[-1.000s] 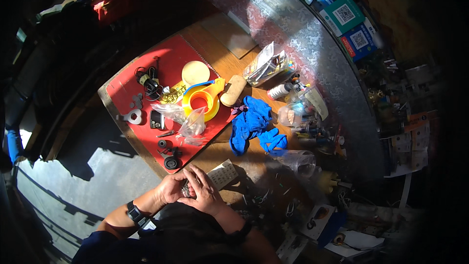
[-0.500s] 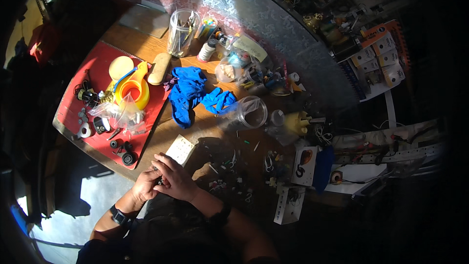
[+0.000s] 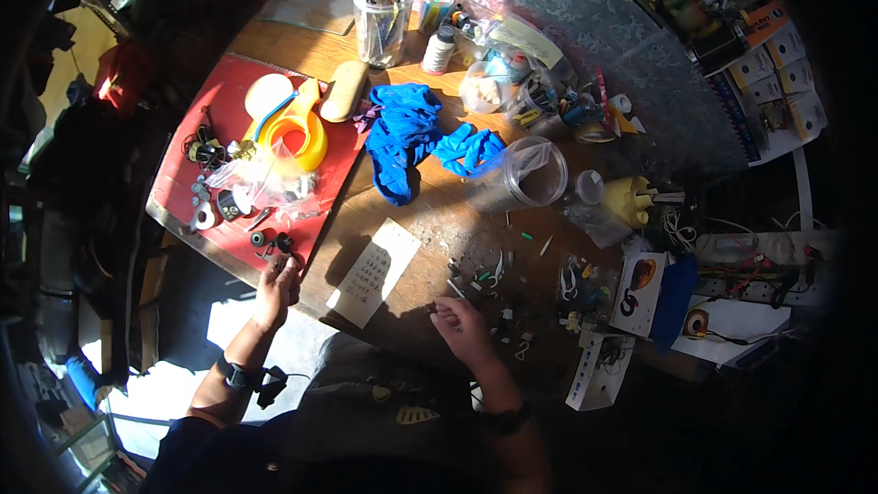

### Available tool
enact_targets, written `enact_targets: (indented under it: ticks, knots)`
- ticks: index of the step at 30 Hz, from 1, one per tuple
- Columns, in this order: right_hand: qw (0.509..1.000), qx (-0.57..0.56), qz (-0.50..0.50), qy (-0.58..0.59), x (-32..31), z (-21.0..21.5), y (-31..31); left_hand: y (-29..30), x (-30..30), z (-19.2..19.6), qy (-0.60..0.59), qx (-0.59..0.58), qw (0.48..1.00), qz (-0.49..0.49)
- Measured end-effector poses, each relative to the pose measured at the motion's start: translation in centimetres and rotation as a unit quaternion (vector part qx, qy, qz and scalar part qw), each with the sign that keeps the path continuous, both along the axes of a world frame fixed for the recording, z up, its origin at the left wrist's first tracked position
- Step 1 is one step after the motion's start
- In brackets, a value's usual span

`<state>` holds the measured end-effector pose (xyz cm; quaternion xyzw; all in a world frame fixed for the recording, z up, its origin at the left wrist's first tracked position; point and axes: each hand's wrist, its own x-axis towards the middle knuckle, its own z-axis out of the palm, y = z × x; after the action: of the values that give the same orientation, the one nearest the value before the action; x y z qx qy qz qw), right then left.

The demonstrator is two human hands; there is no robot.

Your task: The person sorts small electronic components and hardware on a cluttered workbench. They pick up individual items, place them into a clear plastic bag, and occasionally move other items on the table to access more parts.

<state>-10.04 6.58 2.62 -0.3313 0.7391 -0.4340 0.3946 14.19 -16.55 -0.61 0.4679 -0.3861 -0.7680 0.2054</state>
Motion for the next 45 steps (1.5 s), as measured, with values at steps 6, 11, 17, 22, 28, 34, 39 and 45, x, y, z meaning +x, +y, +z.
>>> enact_targets:
  ticks: [6, 11, 17, 22, 28, 34, 39, 45]
  knots:
    - [0.974, 0.159, -0.153, -0.049, -1.5, -2.6, 10.8, -7.3, 6.8, -4.8, -0.298, -0.203, 0.932, 0.027]
    - [0.975, 0.207, -0.08, 0.003, -0.5, -2.8, 13.9, -9.8, 7.0, -6.3, -0.455, -0.46, 0.762, -0.041]
    - [0.968, 0.234, -0.089, -0.003, 0.2, -1.4, 13.8, -12.2, 5.4, -6.5, -0.487, -0.585, 0.635, -0.134]
    - [0.972, 0.226, -0.068, 0.003, 0.4, -1.3, 13.2, -13.4, 5.1, -6.8, -0.462, -0.622, 0.613, -0.155]
    - [0.968, 0.239, -0.063, 0.029, 0.9, -1.2, 13.9, -13.0, 5.3, -7.0, -0.422, -0.651, 0.623, -0.102]
    - [0.97, 0.231, -0.075, 0.033, 1.4, -1.7, 15.0, -14.5, 6.4, -8.2, -0.372, -0.682, 0.623, -0.092]
    - [0.968, 0.221, -0.11, 0.054, 1.1, -2.0, 17.2, -13.0, 5.9, -5.8, -0.353, -0.597, 0.716, -0.074]
    - [0.965, 0.184, -0.187, 0.022, 0.2, -4.5, 21.9, -0.2, 0.2, -1.8, -0.283, -0.599, 0.748, -0.039]
